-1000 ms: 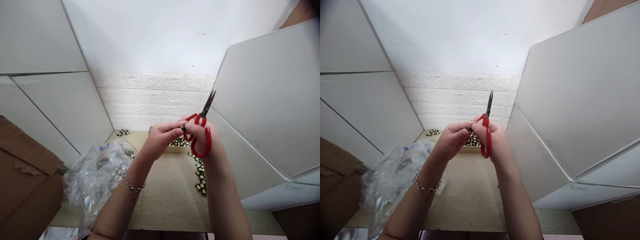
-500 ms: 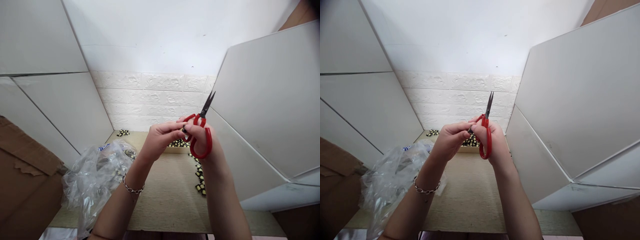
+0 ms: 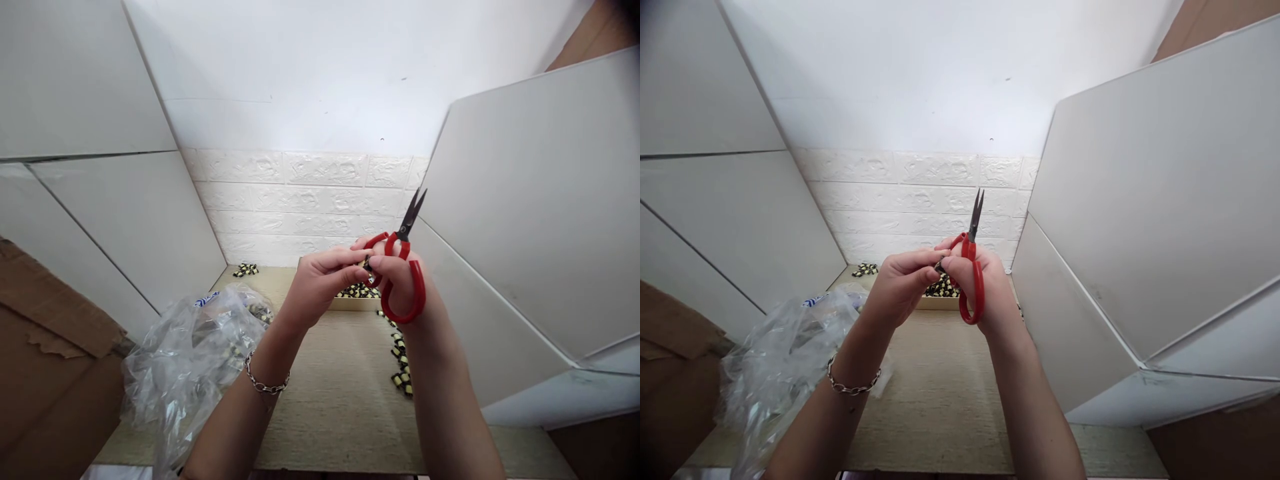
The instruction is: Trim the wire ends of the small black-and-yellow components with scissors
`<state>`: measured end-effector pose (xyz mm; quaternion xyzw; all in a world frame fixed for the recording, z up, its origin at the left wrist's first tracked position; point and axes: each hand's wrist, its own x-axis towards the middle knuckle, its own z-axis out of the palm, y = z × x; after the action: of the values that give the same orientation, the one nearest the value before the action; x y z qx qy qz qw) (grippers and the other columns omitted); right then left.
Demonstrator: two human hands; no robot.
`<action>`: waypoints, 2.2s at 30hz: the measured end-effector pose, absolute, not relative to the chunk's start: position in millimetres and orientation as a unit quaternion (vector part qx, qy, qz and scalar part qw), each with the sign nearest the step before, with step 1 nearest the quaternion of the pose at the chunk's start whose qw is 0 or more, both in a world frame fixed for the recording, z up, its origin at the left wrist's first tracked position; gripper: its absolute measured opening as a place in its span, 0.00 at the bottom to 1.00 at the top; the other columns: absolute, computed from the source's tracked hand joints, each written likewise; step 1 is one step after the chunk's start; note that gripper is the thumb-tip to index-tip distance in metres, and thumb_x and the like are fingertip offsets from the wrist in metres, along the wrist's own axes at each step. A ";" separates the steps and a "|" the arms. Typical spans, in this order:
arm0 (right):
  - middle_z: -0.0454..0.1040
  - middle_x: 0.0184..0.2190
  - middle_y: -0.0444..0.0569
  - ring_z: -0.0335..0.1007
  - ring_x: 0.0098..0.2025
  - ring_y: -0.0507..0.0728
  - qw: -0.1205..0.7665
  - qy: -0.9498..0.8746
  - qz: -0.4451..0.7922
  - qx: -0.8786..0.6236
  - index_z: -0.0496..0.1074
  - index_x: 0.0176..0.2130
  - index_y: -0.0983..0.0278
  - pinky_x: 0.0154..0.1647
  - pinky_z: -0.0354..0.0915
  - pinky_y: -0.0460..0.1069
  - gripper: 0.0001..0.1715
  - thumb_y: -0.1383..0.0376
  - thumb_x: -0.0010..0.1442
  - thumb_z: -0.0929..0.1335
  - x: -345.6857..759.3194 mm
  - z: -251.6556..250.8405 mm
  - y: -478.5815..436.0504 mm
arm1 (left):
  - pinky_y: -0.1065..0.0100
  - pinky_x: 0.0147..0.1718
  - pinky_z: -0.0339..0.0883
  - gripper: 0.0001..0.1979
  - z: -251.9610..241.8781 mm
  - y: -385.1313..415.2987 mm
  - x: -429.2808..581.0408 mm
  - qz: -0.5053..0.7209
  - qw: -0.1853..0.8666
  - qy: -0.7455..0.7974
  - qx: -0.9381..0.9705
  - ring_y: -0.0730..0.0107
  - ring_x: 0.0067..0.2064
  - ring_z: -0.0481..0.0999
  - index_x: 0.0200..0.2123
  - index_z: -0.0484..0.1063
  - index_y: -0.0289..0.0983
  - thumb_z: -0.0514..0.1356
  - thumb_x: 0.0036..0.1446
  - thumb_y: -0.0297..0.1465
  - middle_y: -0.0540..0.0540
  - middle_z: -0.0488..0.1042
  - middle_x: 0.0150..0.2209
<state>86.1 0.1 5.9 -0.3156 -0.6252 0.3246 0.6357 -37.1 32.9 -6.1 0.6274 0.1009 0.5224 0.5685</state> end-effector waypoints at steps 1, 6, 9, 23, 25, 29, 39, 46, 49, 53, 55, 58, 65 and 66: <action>0.62 0.22 0.44 0.65 0.38 0.57 0.635 -0.627 0.317 -0.320 0.57 0.17 0.62 0.40 0.63 0.54 0.14 0.62 0.50 0.63 86.5 5.5 0.5 | 0.63 0.49 0.59 0.09 -6.0 32.8 -37.0 0.522 0.566 0.102 0.629 0.64 0.48 0.69 0.33 0.77 0.41 0.64 0.44 0.31 0.46 0.76 0.37; 0.63 0.23 0.44 0.65 0.37 0.56 0.631 -0.624 0.324 -0.328 0.57 0.17 0.62 0.39 0.63 0.53 0.13 0.62 0.49 0.63 87.2 6.5 -0.9 | 0.66 0.50 0.59 0.09 -6.2 32.2 -36.8 0.510 0.588 0.096 0.621 0.67 0.50 0.67 0.34 0.77 0.40 0.64 0.45 0.31 0.47 0.75 0.38; 0.65 0.26 0.44 0.64 0.34 0.54 0.634 -0.616 0.333 -0.328 0.57 0.17 0.63 0.36 0.63 0.51 0.12 0.64 0.48 0.64 86.6 9.3 -5.5 | 0.80 0.32 0.64 0.11 -5.7 31.7 -37.3 0.469 0.697 0.059 0.540 0.79 0.37 0.71 0.34 0.76 0.37 0.64 0.45 0.34 0.47 0.74 0.36; 0.67 0.31 0.45 0.65 0.41 0.57 0.624 -0.656 0.357 -0.228 0.61 0.17 0.62 0.46 0.63 0.56 0.12 0.64 0.49 0.65 94.4 15.7 -25.5 | 0.89 0.21 0.59 0.10 4.1 18.3 -44.2 0.288 0.921 -0.075 0.250 0.89 0.26 0.68 0.33 0.73 0.31 0.62 0.48 0.32 0.50 0.70 0.27; 0.68 0.33 0.46 0.64 0.41 0.56 0.616 -0.660 0.367 -0.223 0.61 0.17 0.62 0.47 0.62 0.55 0.13 0.64 0.49 0.65 97.5 16.1 -24.8 | 0.89 0.21 0.60 0.10 3.0 18.2 -42.6 0.293 0.919 -0.076 0.251 0.88 0.27 0.68 0.34 0.73 0.31 0.61 0.50 0.31 0.49 0.70 0.27; 0.67 0.30 0.46 0.64 0.41 0.57 0.608 -0.662 0.363 -0.245 0.62 0.17 0.62 0.47 0.62 0.56 0.14 0.61 0.49 0.66 101.3 16.6 -22.9 | 0.88 0.22 0.60 0.10 -0.5 19.5 -38.8 0.297 0.915 -0.079 0.260 0.89 0.27 0.68 0.34 0.72 0.29 0.59 0.52 0.32 0.49 0.70 0.28; 0.66 0.28 0.46 0.65 0.42 0.58 0.619 -0.666 0.328 -0.258 0.63 0.18 0.62 0.41 0.65 0.52 0.12 0.67 0.50 0.65 95.9 16.9 -21.6 | 0.88 0.21 0.59 0.11 -4.7 24.7 -34.2 0.321 0.897 -0.073 0.295 0.90 0.26 0.66 0.34 0.72 0.29 0.60 0.51 0.33 0.50 0.69 0.27; 0.67 0.28 0.44 0.66 0.40 0.54 0.624 -0.659 0.343 -0.242 0.63 0.18 0.62 0.44 0.64 0.50 0.13 0.70 0.51 0.64 94.6 17.0 -23.4 | 0.89 0.20 0.58 0.12 -5.7 24.2 -32.6 0.317 0.901 -0.057 0.291 0.90 0.26 0.66 0.33 0.72 0.30 0.61 0.49 0.35 0.50 0.69 0.27; 0.67 0.27 0.44 0.66 0.40 0.54 0.622 -0.657 0.347 -0.247 0.64 0.18 0.62 0.44 0.64 0.50 0.12 0.70 0.51 0.64 94.5 17.4 -24.1 | 0.88 0.21 0.58 0.12 -5.4 24.0 -32.7 0.311 0.905 -0.065 0.284 0.90 0.26 0.66 0.33 0.72 0.30 0.60 0.50 0.34 0.50 0.69 0.27; 0.67 0.27 0.44 0.66 0.40 0.53 0.616 -0.661 0.350 -0.246 0.64 0.19 0.62 0.44 0.64 0.49 0.12 0.71 0.51 0.64 94.8 18.0 -25.0 | 0.88 0.21 0.59 0.12 -4.9 23.4 -33.5 0.309 0.907 -0.067 0.277 0.89 0.26 0.67 0.33 0.71 0.29 0.60 0.51 0.34 0.50 0.70 0.26; 0.67 0.28 0.43 0.66 0.40 0.53 0.618 -0.661 0.349 -0.244 0.64 0.19 0.62 0.44 0.65 0.49 0.12 0.72 0.51 0.64 95.2 18.0 -25.3 | 0.87 0.21 0.59 0.12 -4.6 22.9 -33.8 0.309 0.908 -0.066 0.276 0.89 0.26 0.67 0.33 0.71 0.28 0.60 0.51 0.34 0.50 0.70 0.26; 0.68 0.28 0.44 0.66 0.40 0.54 0.615 -0.667 0.342 -0.246 0.65 0.18 0.62 0.43 0.65 0.50 0.12 0.71 0.52 0.64 95.7 17.4 -24.6 | 0.87 0.21 0.59 0.12 -4.3 22.3 -34.1 0.312 0.907 -0.065 0.274 0.89 0.26 0.67 0.33 0.71 0.28 0.61 0.50 0.33 0.50 0.70 0.26; 0.69 0.33 0.44 0.67 0.38 0.52 0.670 -0.639 0.170 -0.337 0.75 0.32 0.55 0.38 0.66 0.49 0.06 0.64 0.53 0.67 88.1 11.6 -16.0 | 0.85 0.20 0.60 0.12 -2.5 24.2 -34.6 0.326 0.906 -0.039 0.266 0.88 0.24 0.66 0.33 0.70 0.26 0.59 0.52 0.32 0.49 0.70 0.25; 0.69 0.34 0.44 0.67 0.39 0.53 0.669 -0.634 0.142 -0.360 0.75 0.35 0.55 0.38 0.66 0.49 0.08 0.64 0.52 0.68 87.0 10.6 -14.4 | 0.85 0.20 0.59 0.12 -2.5 24.7 -34.4 0.325 0.909 -0.032 0.260 0.88 0.24 0.66 0.33 0.70 0.26 0.58 0.53 0.32 0.49 0.70 0.25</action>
<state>87.0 -14.4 10.6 -0.3603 -0.6342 0.1419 0.6693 -34.4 24.7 -2.5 0.2604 -0.0320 0.3245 0.9088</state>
